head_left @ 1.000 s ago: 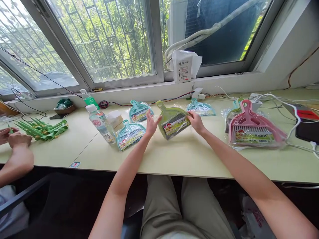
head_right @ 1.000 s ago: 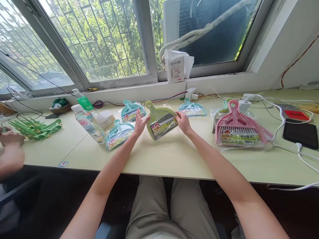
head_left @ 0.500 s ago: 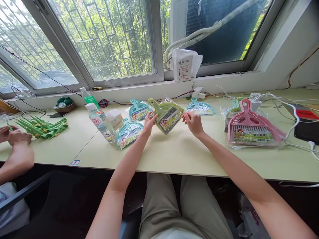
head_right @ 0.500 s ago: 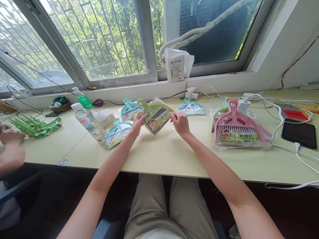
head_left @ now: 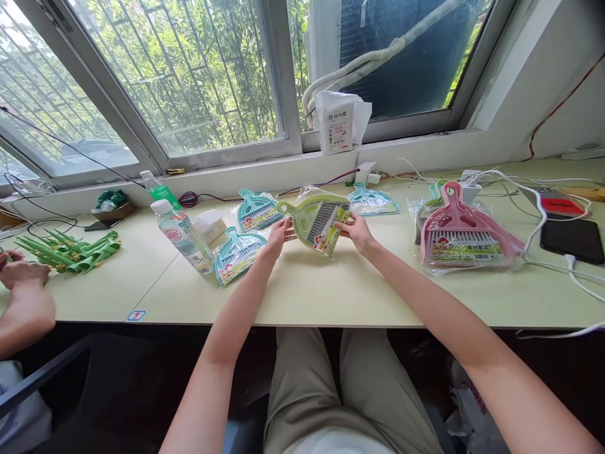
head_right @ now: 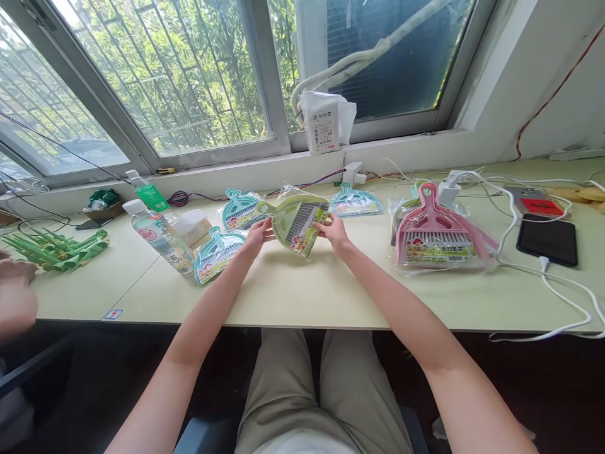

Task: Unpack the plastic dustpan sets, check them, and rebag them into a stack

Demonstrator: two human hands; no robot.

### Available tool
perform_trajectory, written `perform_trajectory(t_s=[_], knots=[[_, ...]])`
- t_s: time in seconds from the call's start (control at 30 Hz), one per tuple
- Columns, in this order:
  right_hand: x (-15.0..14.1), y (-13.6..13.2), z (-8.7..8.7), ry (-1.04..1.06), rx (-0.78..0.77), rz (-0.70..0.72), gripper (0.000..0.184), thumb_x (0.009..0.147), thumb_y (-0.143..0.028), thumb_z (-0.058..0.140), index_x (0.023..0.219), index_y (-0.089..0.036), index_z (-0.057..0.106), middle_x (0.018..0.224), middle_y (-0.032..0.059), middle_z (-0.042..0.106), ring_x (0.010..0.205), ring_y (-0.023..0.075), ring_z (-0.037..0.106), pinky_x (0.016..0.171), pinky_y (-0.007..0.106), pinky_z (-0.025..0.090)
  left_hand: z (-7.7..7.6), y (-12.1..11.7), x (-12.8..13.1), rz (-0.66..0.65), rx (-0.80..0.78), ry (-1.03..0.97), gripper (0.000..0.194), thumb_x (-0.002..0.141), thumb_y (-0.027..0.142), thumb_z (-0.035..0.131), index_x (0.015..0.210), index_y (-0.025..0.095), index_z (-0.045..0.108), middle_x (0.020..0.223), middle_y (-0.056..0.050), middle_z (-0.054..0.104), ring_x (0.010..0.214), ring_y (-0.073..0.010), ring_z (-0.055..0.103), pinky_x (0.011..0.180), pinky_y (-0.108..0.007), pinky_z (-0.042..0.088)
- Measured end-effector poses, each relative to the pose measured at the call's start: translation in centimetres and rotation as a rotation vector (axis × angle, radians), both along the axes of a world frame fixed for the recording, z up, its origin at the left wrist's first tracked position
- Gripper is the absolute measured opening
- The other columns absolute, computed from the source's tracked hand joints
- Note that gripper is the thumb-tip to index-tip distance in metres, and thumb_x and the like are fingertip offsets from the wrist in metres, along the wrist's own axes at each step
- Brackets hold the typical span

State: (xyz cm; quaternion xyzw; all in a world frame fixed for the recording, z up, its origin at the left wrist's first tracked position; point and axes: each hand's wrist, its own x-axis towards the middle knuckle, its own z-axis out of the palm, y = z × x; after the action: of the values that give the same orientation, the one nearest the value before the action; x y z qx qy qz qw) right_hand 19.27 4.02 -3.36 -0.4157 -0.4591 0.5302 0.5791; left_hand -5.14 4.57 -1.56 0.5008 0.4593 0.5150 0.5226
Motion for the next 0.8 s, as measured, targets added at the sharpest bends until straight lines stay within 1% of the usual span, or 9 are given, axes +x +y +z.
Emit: perform_trajectory(t_s=[0.1,0.2,0.37,0.43,0.5,0.6,0.67,0.73,0.8], knots=[[0.8,0.4,0.5,0.022,-0.006,-0.009,0.045,0.059,-0.027,0.088,0.093,-0.022,0.059,0.088,0.0045,0.073,0.089,0.0245,0.072,0.09,0.05,0.059,0.6,0.7,-1.9,0.284,0.029,-0.015,0.034,0.095,0.043,0.051,0.11,0.016,0.065,0.106,-0.012,0.073,0.084,-0.0184,0.073,0.081,-0.035,0.059],[2.1,0.9,0.5,0.045,-0.034,-0.089,0.038,0.062,-0.021,0.085,0.089,-0.022,0.058,0.084,0.0033,0.072,0.089,0.0235,0.072,0.09,0.049,0.06,1.6,0.8,-5.2,0.773,0.026,0.145,0.037,0.1,0.021,0.032,0.127,0.015,0.056,0.113,-0.013,0.07,0.098,-0.0175,0.071,0.089,-0.034,0.056],[3.0,1.2,-0.1,0.12,-0.08,-0.184,0.03,0.069,-0.014,0.076,0.088,-0.024,0.056,0.092,0.0014,0.073,0.098,0.021,0.071,0.093,0.043,0.059,2.9,-0.7,-7.7,1.085,0.128,0.386,0.06,0.09,0.01,0.047,0.148,0.018,0.031,0.154,-0.018,0.038,0.149,-0.024,0.027,0.119,-0.049,0.025],[2.4,1.0,-0.2,0.154,-0.084,-0.181,0.031,0.069,-0.013,0.075,0.089,-0.024,0.054,0.094,0.0014,0.073,0.099,0.021,0.071,0.094,0.042,0.059,3.2,-1.3,-6.2,1.009,0.295,0.507,0.056,0.092,0.016,0.051,0.145,0.025,0.037,0.158,-0.014,0.033,0.151,-0.0258,0.02,0.12,-0.054,0.02],[1.6,0.7,-0.3,0.172,-0.067,-0.166,0.032,0.069,-0.017,0.076,0.09,-0.025,0.053,0.094,0.0014,0.072,0.1,0.0218,0.07,0.094,0.043,0.059,3.3,-1.8,-3.7,0.737,0.417,0.49,0.043,0.095,0.027,0.05,0.138,0.029,0.048,0.158,-0.008,0.036,0.149,-0.0266,0.026,0.12,-0.052,0.025],[0.4,0.2,0.0,0.152,0.0,-0.083,0.033,0.07,-0.027,0.078,0.091,-0.025,0.054,0.096,0.0025,0.073,0.103,0.0226,0.069,0.095,0.042,0.058,2.8,-2.0,0.3,0.198,0.25,0.269,0.046,0.098,0.04,0.044,0.141,0.026,0.044,0.139,-0.012,0.056,0.129,-0.0265,0.054,0.106,-0.046,0.046],[0.3,0.1,0.3,0.102,0.042,0.012,0.034,0.07,-0.034,0.079,0.093,-0.025,0.056,0.098,0.0038,0.073,0.102,0.0228,0.069,0.095,0.042,0.057,2.1,-2.2,2.1,-0.064,0.148,0.208,0.056,0.093,0.043,0.052,0.145,0.024,0.038,0.129,-0.013,0.063,0.117,-0.0272,0.063,0.096,-0.046,0.054],[1.0,0.3,0.8,0.001,0.047,0.093,0.037,0.068,-0.038,0.081,0.094,-0.024,0.059,0.096,0.0054,0.073,0.097,0.023,0.07,0.093,0.042,0.057,1.5,-2.2,2.7,-0.129,0.149,0.17,0.062,0.089,0.042,0.058,0.145,0.024,0.038,0.125,-0.011,0.065,0.114,-0.0277,0.064,0.094,-0.046,0.055],[2.6,0.7,1.4,-0.205,0.02,0.113,0.04,0.065,-0.035,0.084,0.095,-0.021,0.061,0.09,0.0064,0.073,0.089,0.0233,0.07,0.087,0.043,0.058,1.2,-2.0,2.3,-0.006,0.211,0.138,0.054,0.091,0.039,0.056,0.14,0.021,0.045,0.127,-0.01,0.064,0.121,-0.028,0.059,0.101,-0.045,0.051]])
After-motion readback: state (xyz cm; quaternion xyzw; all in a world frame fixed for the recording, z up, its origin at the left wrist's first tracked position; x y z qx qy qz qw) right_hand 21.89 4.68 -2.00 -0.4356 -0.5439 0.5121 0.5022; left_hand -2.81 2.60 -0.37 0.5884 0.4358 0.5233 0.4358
